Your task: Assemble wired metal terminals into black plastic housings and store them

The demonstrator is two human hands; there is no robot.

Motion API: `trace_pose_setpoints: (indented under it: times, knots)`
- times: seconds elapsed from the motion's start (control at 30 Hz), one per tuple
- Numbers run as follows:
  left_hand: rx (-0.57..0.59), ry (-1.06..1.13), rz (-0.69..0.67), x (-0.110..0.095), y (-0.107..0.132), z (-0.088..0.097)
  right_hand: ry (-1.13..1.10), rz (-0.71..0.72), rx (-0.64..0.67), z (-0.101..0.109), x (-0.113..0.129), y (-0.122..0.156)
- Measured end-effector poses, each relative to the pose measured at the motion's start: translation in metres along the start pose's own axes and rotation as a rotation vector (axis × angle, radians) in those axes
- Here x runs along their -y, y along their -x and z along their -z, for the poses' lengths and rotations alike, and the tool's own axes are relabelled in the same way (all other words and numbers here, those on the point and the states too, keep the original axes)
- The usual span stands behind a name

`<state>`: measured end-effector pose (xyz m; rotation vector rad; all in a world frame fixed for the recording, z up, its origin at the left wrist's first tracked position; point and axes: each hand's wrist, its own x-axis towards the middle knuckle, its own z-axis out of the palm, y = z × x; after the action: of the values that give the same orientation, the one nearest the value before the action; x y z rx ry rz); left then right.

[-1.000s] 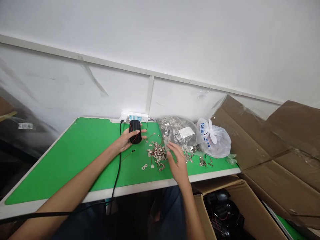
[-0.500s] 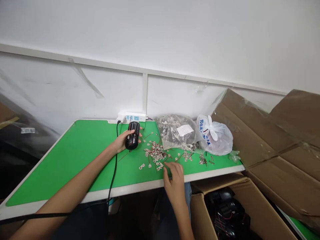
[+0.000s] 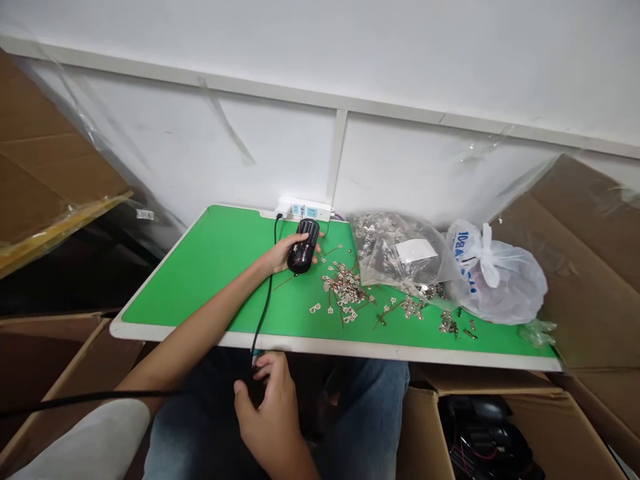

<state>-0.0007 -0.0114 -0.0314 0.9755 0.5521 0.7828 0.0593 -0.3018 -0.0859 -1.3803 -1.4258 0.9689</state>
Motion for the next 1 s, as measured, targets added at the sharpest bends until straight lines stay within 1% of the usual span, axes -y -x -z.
trace_pose_setpoints:
  times: [0.03,0.07,0.1,0.17,0.27,0.33,0.43,0.5,0.63,0.7,0.77,0.83,0.9,1.0]
  knots:
    - [0.010,0.000,-0.001,0.000,0.000,0.000,-0.021,-0.063,-0.077,-0.011,-0.006,0.006]
    - [0.021,0.001,-0.003,0.000,0.000,0.000,-0.026,-0.098,-0.115,-0.018,-0.011,0.010]
    - [0.028,0.003,-0.006,0.000,0.000,0.000,-0.019,-0.111,-0.127,-0.023,-0.016,0.011]
    - [0.038,0.010,-0.013,0.000,0.000,-0.001,0.010,-0.102,-0.088,-0.027,-0.023,0.009]
    - [0.050,0.012,-0.019,0.001,0.000,0.000,0.038,-0.103,0.041,-0.024,-0.028,-0.005]
    - [0.065,0.007,-0.013,0.002,0.000,0.001,0.056,-0.096,0.096,-0.022,-0.028,-0.015]
    - [0.079,0.006,-0.003,0.004,-0.001,0.003,0.087,-0.067,0.110,-0.019,-0.024,-0.023]
    - [0.084,0.010,-0.003,0.005,-0.002,0.005,0.083,-0.041,0.143,-0.016,-0.020,-0.022]
    - [0.092,0.017,-0.006,0.007,-0.002,0.006,0.055,0.036,0.263,-0.012,-0.012,-0.007]
    - [0.089,0.022,-0.003,0.008,-0.002,0.007,0.102,0.072,0.260,-0.011,-0.005,-0.001]
    - [0.086,0.038,-0.002,0.008,-0.002,0.008,0.198,0.145,0.257,-0.008,0.005,-0.001]
    - [0.082,0.059,-0.001,0.009,-0.002,0.009,0.315,0.264,0.284,-0.004,0.017,-0.008]
    - [0.074,0.082,0.007,0.009,-0.001,0.011,0.410,0.383,0.293,0.000,0.030,-0.022]
    - [0.059,0.125,0.012,0.008,-0.001,0.013,0.463,0.506,0.243,0.001,0.048,-0.051]
